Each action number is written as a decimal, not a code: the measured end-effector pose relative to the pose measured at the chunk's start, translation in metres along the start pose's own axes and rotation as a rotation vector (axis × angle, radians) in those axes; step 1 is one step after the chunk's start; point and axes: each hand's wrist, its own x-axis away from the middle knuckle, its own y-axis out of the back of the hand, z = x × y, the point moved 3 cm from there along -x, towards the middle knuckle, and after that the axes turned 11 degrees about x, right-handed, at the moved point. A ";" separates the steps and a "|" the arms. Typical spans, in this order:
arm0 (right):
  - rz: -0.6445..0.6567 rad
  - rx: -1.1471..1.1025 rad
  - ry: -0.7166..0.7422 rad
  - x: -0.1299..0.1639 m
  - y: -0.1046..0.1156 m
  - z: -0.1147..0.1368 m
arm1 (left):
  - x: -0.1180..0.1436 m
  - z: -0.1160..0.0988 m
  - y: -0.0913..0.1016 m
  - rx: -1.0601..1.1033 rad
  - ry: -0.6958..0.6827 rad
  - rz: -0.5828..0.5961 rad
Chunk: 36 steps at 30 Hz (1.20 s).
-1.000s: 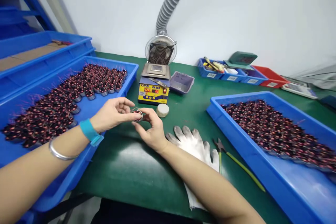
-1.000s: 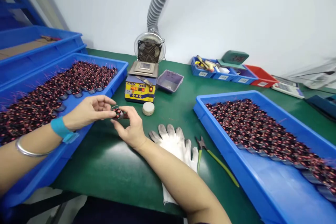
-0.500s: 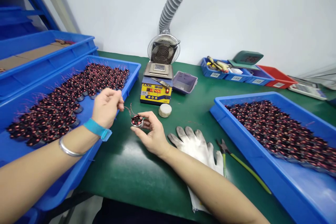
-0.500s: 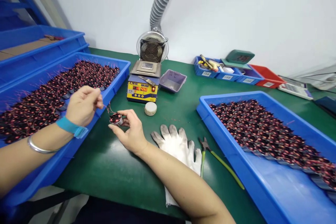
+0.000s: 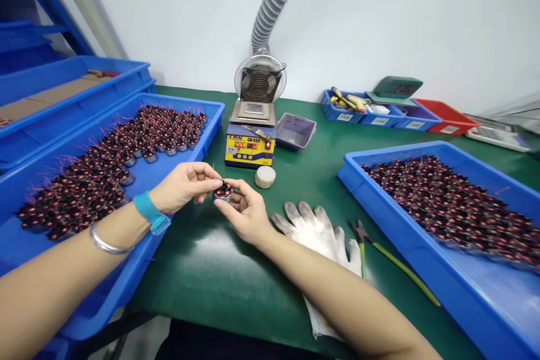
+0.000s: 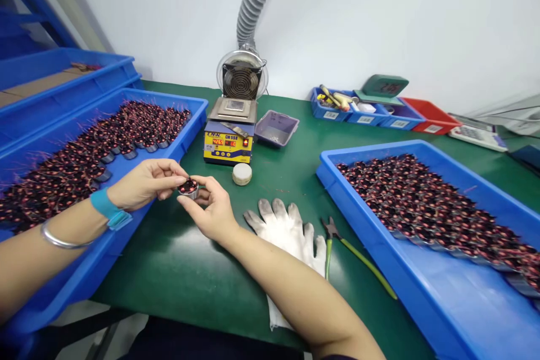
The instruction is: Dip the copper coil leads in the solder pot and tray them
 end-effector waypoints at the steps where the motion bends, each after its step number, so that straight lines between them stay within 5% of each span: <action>1: 0.009 -0.014 -0.006 0.000 -0.001 -0.001 | 0.000 0.000 0.000 0.004 0.000 -0.009; 5: 0.061 -0.029 -0.026 0.001 -0.003 -0.001 | 0.000 -0.001 -0.001 0.042 -0.072 -0.086; 11: 0.046 0.061 -0.017 0.001 -0.002 0.000 | -0.006 -0.007 0.011 0.216 -0.358 -0.487; 14: 0.028 0.108 0.019 0.001 0.000 0.001 | -0.010 -0.011 0.022 0.297 -0.408 -0.573; 22: -0.078 0.139 0.045 -0.007 0.010 0.008 | -0.009 -0.004 0.012 0.291 -0.115 -0.299; 27: -0.167 0.169 0.007 -0.029 0.039 0.027 | -0.011 0.012 0.000 0.130 0.142 -0.169; 36: -0.462 0.845 -0.041 -0.164 0.123 0.086 | -0.015 0.023 -0.003 -0.194 0.262 0.034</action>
